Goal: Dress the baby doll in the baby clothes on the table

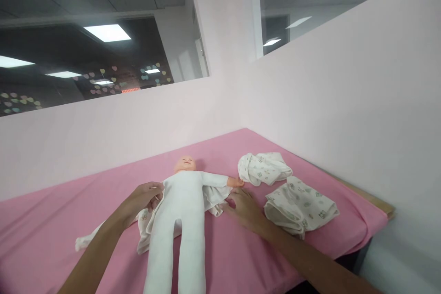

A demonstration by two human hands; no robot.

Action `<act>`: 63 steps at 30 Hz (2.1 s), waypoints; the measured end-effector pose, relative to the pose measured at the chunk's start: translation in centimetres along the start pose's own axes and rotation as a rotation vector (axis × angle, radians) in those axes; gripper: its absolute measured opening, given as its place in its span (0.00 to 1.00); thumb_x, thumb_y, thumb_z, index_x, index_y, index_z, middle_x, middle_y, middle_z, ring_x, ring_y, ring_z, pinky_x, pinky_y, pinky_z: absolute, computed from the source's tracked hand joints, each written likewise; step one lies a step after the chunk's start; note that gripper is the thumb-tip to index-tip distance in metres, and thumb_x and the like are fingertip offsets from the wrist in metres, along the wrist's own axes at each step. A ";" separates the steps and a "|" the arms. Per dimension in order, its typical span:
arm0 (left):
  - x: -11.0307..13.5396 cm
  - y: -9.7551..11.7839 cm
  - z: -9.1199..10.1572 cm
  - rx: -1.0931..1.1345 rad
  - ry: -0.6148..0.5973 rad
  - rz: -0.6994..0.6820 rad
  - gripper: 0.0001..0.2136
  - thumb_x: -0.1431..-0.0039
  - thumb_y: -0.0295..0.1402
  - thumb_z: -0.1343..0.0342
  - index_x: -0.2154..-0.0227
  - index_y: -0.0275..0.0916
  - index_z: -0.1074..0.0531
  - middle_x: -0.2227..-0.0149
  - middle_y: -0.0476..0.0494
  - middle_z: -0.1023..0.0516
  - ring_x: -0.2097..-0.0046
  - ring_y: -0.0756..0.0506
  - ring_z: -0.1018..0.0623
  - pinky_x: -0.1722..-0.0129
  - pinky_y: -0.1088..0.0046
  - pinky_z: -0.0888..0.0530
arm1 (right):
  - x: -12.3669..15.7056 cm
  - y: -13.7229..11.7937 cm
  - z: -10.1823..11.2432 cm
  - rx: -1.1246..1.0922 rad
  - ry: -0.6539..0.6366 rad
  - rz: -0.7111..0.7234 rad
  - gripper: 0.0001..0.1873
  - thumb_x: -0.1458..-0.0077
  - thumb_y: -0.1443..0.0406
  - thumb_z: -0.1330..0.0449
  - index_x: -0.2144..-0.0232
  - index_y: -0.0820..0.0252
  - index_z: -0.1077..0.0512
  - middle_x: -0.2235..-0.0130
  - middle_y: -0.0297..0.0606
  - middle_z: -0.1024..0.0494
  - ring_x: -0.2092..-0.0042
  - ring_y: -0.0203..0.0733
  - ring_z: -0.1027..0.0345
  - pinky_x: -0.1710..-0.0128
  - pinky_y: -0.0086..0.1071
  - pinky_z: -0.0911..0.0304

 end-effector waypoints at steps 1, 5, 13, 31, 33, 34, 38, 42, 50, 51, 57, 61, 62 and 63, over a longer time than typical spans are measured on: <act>0.2 0.9 0.1 -0.043 0.039 -0.009 0.15 0.47 0.44 0.48 0.63 0.38 0.31 0.72 0.48 0.27 0.75 0.49 0.30 0.75 0.74 0.33 | 0.0 0.0 -0.2 0.006 0.000 0.004 0.15 0.47 0.52 0.43 0.71 0.56 0.25 0.60 0.38 0.26 0.55 0.47 0.34 0.52 0.39 0.45; -0.2 6.4 -1.6 -0.329 0.187 -0.188 0.19 0.42 0.44 0.53 0.52 0.41 0.31 0.62 0.43 0.23 0.62 0.43 0.24 0.65 0.70 0.30 | 0.0 0.1 -0.9 0.068 0.011 0.040 0.09 0.45 0.60 0.45 0.72 0.57 0.27 0.62 0.38 0.28 0.57 0.45 0.35 0.53 0.39 0.45; -5.6 11.7 -19.6 -0.959 -0.276 -0.646 0.27 0.48 0.28 0.47 0.43 0.41 0.37 0.41 0.38 0.33 0.42 0.38 0.33 0.44 0.62 0.37 | -0.8 0.7 -0.7 0.085 0.028 0.087 0.09 0.47 0.69 0.47 0.73 0.58 0.28 0.66 0.37 0.25 0.59 0.43 0.34 0.54 0.36 0.47; -6.3 11.7 -16.6 -1.025 -0.194 -0.534 0.16 0.48 0.37 0.48 0.56 0.39 0.36 0.60 0.39 0.24 0.61 0.39 0.24 0.68 0.68 0.33 | -7.3 8.1 8.1 0.279 0.172 -0.172 0.10 0.47 0.68 0.50 0.76 0.60 0.31 0.73 0.38 0.27 0.69 0.38 0.38 0.71 0.30 0.55; -5.8 11.5 -16.6 -1.009 -0.194 -0.524 0.17 0.48 0.39 0.48 0.56 0.40 0.36 0.61 0.40 0.24 0.62 0.39 0.24 0.69 0.69 0.33 | -8.3 9.5 10.5 0.342 0.216 -0.222 0.10 0.46 0.67 0.51 0.73 0.60 0.30 0.70 0.41 0.25 0.66 0.41 0.36 0.70 0.31 0.55; -5.5 11.4 -16.6 -0.998 -0.192 -0.520 0.17 0.47 0.39 0.48 0.55 0.40 0.36 0.60 0.40 0.24 0.62 0.40 0.24 0.69 0.69 0.33 | -8.6 10.1 11.5 0.372 0.236 -0.243 0.11 0.46 0.67 0.51 0.72 0.61 0.29 0.68 0.42 0.25 0.64 0.43 0.36 0.70 0.31 0.54; -5.0 11.0 -16.6 -0.956 -0.174 -0.498 0.16 0.46 0.39 0.50 0.55 0.42 0.36 0.56 0.40 0.24 0.60 0.41 0.23 0.68 0.71 0.32 | -9.5 11.6 13.5 0.452 0.269 -0.308 0.12 0.45 0.67 0.52 0.68 0.61 0.29 0.65 0.43 0.24 0.62 0.45 0.34 0.67 0.32 0.51; -5.4 10.0 -15.9 -0.934 -0.141 -0.449 0.18 0.46 0.39 0.51 0.53 0.40 0.36 0.58 0.39 0.23 0.60 0.39 0.23 0.67 0.69 0.31 | -9.7 12.5 13.2 0.482 0.277 -0.364 0.13 0.43 0.66 0.53 0.68 0.61 0.29 0.64 0.45 0.24 0.62 0.46 0.33 0.66 0.34 0.48; -6.1 8.8 -15.5 -0.829 -0.127 -0.434 0.20 0.50 0.39 0.47 0.53 0.39 0.36 0.54 0.37 0.25 0.55 0.37 0.25 0.64 0.67 0.32 | -9.7 10.7 9.9 0.504 0.270 -0.366 0.15 0.42 0.66 0.54 0.65 0.65 0.28 0.62 0.51 0.25 0.59 0.53 0.33 0.62 0.40 0.45; -6.1 8.8 -15.5 -0.806 -0.133 -0.441 0.19 0.51 0.38 0.47 0.55 0.39 0.35 0.54 0.38 0.25 0.55 0.37 0.24 0.66 0.68 0.32 | -9.6 9.8 9.4 0.508 0.264 -0.339 0.14 0.42 0.67 0.54 0.65 0.65 0.28 0.61 0.52 0.25 0.58 0.54 0.34 0.60 0.41 0.44; -5.6 9.8 -14.8 -0.619 -0.141 -0.528 0.17 0.46 0.42 0.48 0.56 0.40 0.35 0.56 0.44 0.25 0.57 0.43 0.25 0.68 0.73 0.34 | -10.0 2.2 4.9 0.444 0.176 -0.083 0.16 0.41 0.65 0.52 0.54 0.62 0.29 0.50 0.49 0.28 0.47 0.51 0.39 0.49 0.39 0.48; -4.8 10.7 -13.9 -0.430 -0.118 -0.598 0.16 0.41 0.45 0.53 0.57 0.40 0.34 0.58 0.45 0.25 0.59 0.44 0.26 0.66 0.73 0.34 | -10.9 -1.5 -0.6 0.313 -0.001 -0.025 0.17 0.43 0.57 0.46 0.55 0.54 0.27 0.57 0.40 0.23 0.55 0.46 0.31 0.57 0.34 0.42; -4.6 10.7 -13.8 -0.420 -0.117 -0.606 0.17 0.40 0.46 0.54 0.56 0.40 0.34 0.58 0.45 0.25 0.59 0.44 0.26 0.65 0.73 0.33 | -11.0 -1.9 -1.8 0.294 -0.024 -0.039 0.17 0.45 0.56 0.44 0.55 0.54 0.26 0.57 0.41 0.22 0.54 0.48 0.30 0.56 0.35 0.42; -4.6 10.8 -13.7 -0.417 -0.113 -0.613 0.17 0.39 0.46 0.55 0.55 0.41 0.34 0.58 0.45 0.25 0.59 0.44 0.26 0.65 0.72 0.33 | -11.0 -2.1 -2.8 0.280 -0.039 -0.059 0.18 0.47 0.56 0.42 0.56 0.55 0.25 0.57 0.42 0.22 0.53 0.50 0.30 0.55 0.36 0.42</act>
Point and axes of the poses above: each hand's wrist, its own x-axis away from the middle knuckle, its own z-axis out of the back of the hand, y = z × x, the point moved 10 cm from there along -x, towards the middle knuckle
